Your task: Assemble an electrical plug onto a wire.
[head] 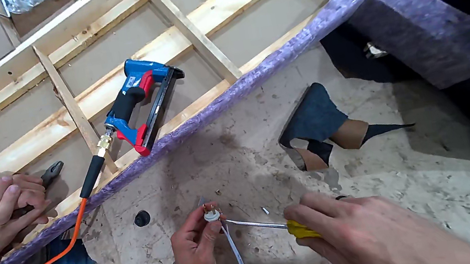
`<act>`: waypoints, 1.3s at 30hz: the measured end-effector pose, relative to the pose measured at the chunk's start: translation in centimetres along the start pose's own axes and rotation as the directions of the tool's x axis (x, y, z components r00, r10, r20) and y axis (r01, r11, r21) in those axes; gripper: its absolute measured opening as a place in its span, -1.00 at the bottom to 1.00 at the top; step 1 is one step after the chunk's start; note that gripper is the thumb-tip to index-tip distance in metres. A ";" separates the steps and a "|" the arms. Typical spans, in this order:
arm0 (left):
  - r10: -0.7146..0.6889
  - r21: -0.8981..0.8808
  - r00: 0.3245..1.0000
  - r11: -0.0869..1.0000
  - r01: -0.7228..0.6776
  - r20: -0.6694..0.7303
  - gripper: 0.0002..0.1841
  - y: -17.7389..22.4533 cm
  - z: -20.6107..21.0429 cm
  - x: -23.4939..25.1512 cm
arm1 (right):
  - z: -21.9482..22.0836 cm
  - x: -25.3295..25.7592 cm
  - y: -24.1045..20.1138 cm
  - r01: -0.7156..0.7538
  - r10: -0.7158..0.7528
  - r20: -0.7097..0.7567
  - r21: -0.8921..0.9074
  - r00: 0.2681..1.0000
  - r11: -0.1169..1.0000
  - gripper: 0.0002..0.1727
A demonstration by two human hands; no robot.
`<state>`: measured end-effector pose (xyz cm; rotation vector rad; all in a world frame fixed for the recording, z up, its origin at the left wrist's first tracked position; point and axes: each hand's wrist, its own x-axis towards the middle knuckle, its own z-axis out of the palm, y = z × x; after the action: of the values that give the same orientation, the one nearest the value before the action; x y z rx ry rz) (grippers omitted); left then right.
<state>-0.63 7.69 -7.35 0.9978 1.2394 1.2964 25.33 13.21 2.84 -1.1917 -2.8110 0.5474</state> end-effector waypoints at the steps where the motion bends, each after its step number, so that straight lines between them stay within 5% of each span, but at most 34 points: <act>1: -0.008 -0.010 1.000 1.000 0.008 -0.003 -0.65 0.1 0.1 0.0 | 0.0 0.0 0.1 -0.006 0.006 -0.002 0.008 1.000 1.000 -0.68; 6: -0.017 -0.007 1.000 1.000 0.017 -0.014 -0.64 0.1 0.2 0.0 | -0.8 0.0 -1.4 -0.129 0.130 0.043 -0.017 0.991 0.991 -0.54; 9: -0.026 -0.037 0.999 0.999 0.025 -0.023 -0.62 -0.2 -0.1 0.0 | -0.6 -0.1 -1.2 -0.058 0.057 0.056 0.014 0.997 0.998 -0.72; 12: -0.033 -0.073 0.999 0.997 0.032 -0.018 -0.62 -0.2 -0.1 0.1 | -0.4 0.0 -0.6 0.019 -0.020 0.016 0.054 1.000 0.998 -0.70; 16: -0.054 -0.061 0.998 0.997 0.053 -0.013 -0.61 -0.2 0.0 0.2 | 0.2 0.5 -0.4 -0.053 0.046 -0.077 -0.092 0.996 0.994 -0.58; 23: -0.085 -0.115 0.996 0.990 0.084 -0.009 -0.59 -0.3 -0.2 0.3 | -0.1 1.1 -0.1 0.073 -0.092 -0.142 -0.132 0.986 0.989 -0.84; 27: -0.102 -0.127 0.994 0.987 0.098 -0.026 -0.58 -0.5 -0.1 0.3 | -0.2 1.2 -1.7 -0.055 0.012 -0.158 -0.275 0.987 0.960 -0.57; 33: -0.122 -0.135 0.991 0.984 0.114 -0.048 -0.62 -0.5 -0.4 0.3 | -1.0 0.7 -2.7 0.015 -0.019 -0.027 -0.153 0.999 0.988 -0.78; 36: -0.124 -0.143 0.992 0.983 0.118 -0.028 -0.65 -0.2 -0.3 0.5 | -1.2 0.8 -2.4 0.049 -0.058 -0.071 -0.113 0.996 0.992 -0.82; 39: -0.124 -0.150 0.992 0.982 0.118 -0.030 -0.63 0.0 -0.1 0.5 | -1.3 1.2 -2.5 -0.028 0.004 -0.109 -0.228 0.994 0.973 -0.64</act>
<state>-0.83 8.17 -7.39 0.7828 1.1958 1.2982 23.03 12.84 4.74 -1.2388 -2.8322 0.1548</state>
